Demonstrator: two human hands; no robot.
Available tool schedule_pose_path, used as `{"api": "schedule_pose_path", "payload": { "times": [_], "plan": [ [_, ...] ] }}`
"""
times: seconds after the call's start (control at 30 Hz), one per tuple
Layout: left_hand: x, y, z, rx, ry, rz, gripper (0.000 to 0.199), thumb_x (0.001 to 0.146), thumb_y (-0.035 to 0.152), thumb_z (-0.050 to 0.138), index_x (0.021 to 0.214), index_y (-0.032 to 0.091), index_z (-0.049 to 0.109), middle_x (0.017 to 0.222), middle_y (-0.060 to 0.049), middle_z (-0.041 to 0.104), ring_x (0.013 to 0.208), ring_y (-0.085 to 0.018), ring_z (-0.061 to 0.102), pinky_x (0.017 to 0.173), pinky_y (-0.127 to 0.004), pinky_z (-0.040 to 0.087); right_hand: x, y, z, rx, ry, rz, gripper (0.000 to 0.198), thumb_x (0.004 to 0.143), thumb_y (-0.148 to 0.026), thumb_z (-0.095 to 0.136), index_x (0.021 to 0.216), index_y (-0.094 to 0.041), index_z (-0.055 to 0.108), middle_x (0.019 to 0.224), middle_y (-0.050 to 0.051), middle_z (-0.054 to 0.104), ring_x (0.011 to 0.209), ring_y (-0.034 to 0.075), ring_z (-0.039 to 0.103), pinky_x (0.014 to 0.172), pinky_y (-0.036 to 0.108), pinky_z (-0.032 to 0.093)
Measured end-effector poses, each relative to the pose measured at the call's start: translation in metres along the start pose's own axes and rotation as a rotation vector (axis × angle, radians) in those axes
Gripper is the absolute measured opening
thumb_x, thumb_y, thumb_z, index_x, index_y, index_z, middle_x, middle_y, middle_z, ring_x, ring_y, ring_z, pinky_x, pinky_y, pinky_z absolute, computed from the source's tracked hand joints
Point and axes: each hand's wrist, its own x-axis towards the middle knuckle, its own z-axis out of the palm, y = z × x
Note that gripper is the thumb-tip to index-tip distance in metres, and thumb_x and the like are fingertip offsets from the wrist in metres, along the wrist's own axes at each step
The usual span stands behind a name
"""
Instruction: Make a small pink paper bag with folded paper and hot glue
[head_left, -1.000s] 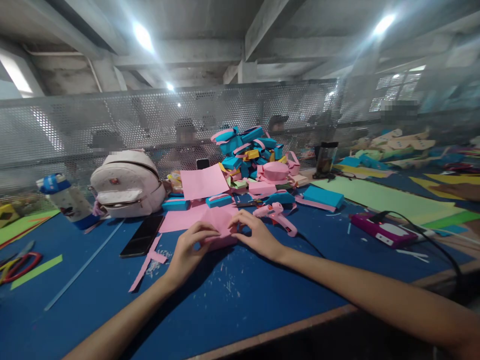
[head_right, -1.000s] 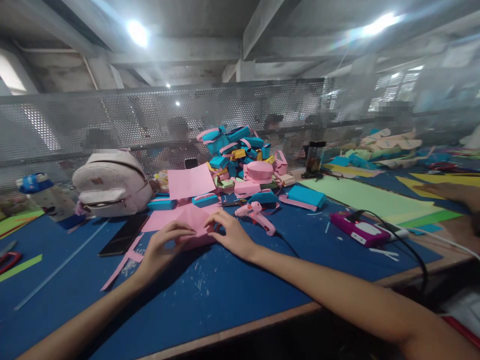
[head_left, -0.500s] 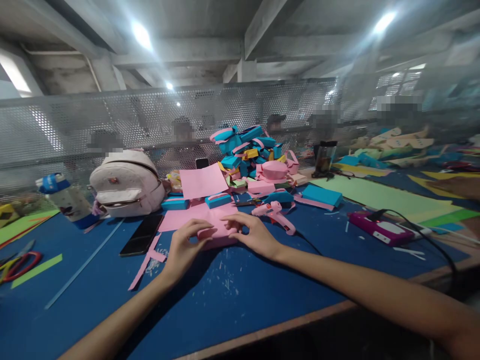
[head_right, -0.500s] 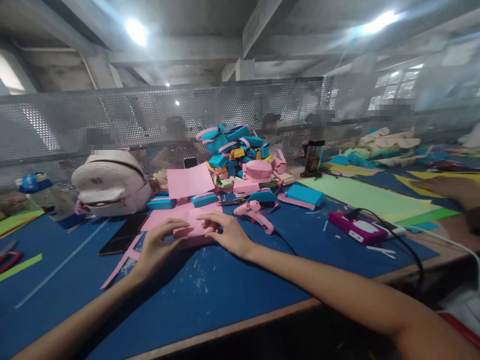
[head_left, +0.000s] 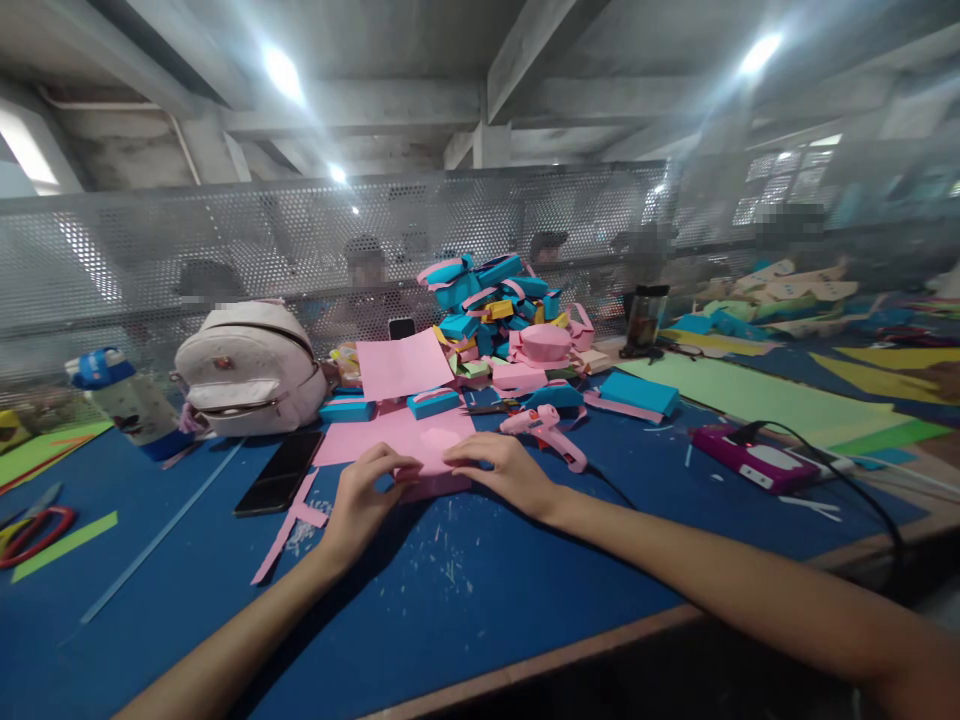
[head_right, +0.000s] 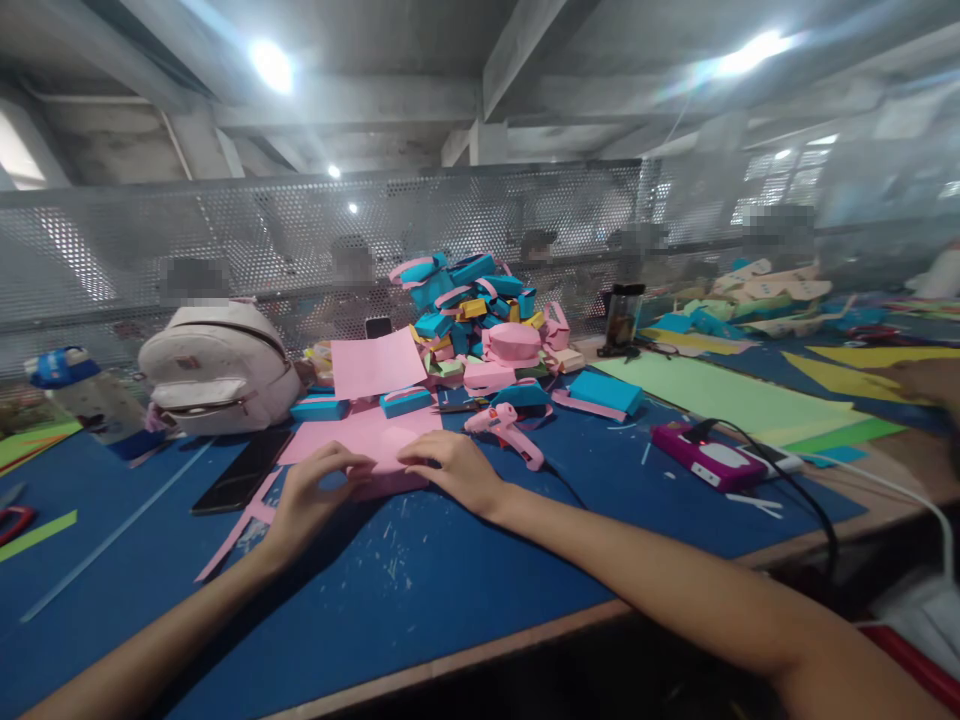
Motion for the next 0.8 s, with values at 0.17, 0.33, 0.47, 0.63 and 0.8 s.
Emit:
{"api": "schedule_pose_path", "payload": {
  "times": [0.17,0.33,0.47,0.63,0.8],
  "plan": [
    [0.003,-0.006,-0.004,0.073,-0.049,0.054,0.010,0.086,0.023,0.065,0.093,0.025,0.073,0.079,-0.001,0.069,0.074,-0.016,0.061,0.073,-0.028,0.044,0.000,0.003,0.000,-0.086,-0.022,-0.046,0.015,0.089,-0.024,0.065,0.103,-0.023,0.071,0.102,0.005,0.074,0.098,0.022,0.065,0.088,0.039,0.049],
    [0.003,-0.008,-0.005,0.140,-0.088,0.085,0.015,0.084,0.017,0.067,0.092,0.028,0.074,0.082,0.000,0.070,0.074,-0.015,0.061,0.083,-0.032,0.039,0.000,-0.001,-0.004,-0.161,-0.042,-0.044,0.011,0.092,-0.027,0.062,0.099,-0.021,0.069,0.099,0.004,0.069,0.092,0.018,0.063,0.081,0.032,0.046],
    [0.001,-0.007,-0.002,0.149,-0.081,0.083,0.019,0.083,0.016,0.067,0.094,0.029,0.074,0.085,-0.001,0.065,0.080,-0.017,0.060,0.081,-0.033,0.040,0.002,-0.005,-0.007,-0.253,-0.049,-0.046,0.010,0.090,-0.030,0.065,0.094,-0.022,0.068,0.095,0.003,0.069,0.089,0.019,0.060,0.080,0.034,0.039],
    [0.001,-0.006,-0.002,0.075,-0.077,0.076,0.019,0.087,0.015,0.060,0.096,0.026,0.073,0.085,-0.002,0.061,0.078,-0.015,0.059,0.072,-0.027,0.046,0.004,-0.007,-0.008,-0.344,-0.054,-0.059,0.012,0.089,-0.034,0.066,0.095,-0.025,0.068,0.095,0.002,0.071,0.095,0.023,0.054,0.084,0.039,0.031],
    [0.001,-0.003,-0.001,-0.015,-0.046,0.052,0.019,0.087,0.016,0.060,0.101,0.024,0.071,0.089,-0.003,0.064,0.081,-0.016,0.062,0.071,-0.026,0.050,0.005,-0.008,-0.006,-0.371,-0.070,-0.067,0.014,0.090,-0.036,0.065,0.096,-0.024,0.068,0.094,0.002,0.070,0.094,0.022,0.052,0.082,0.037,0.032]
  ]
}}
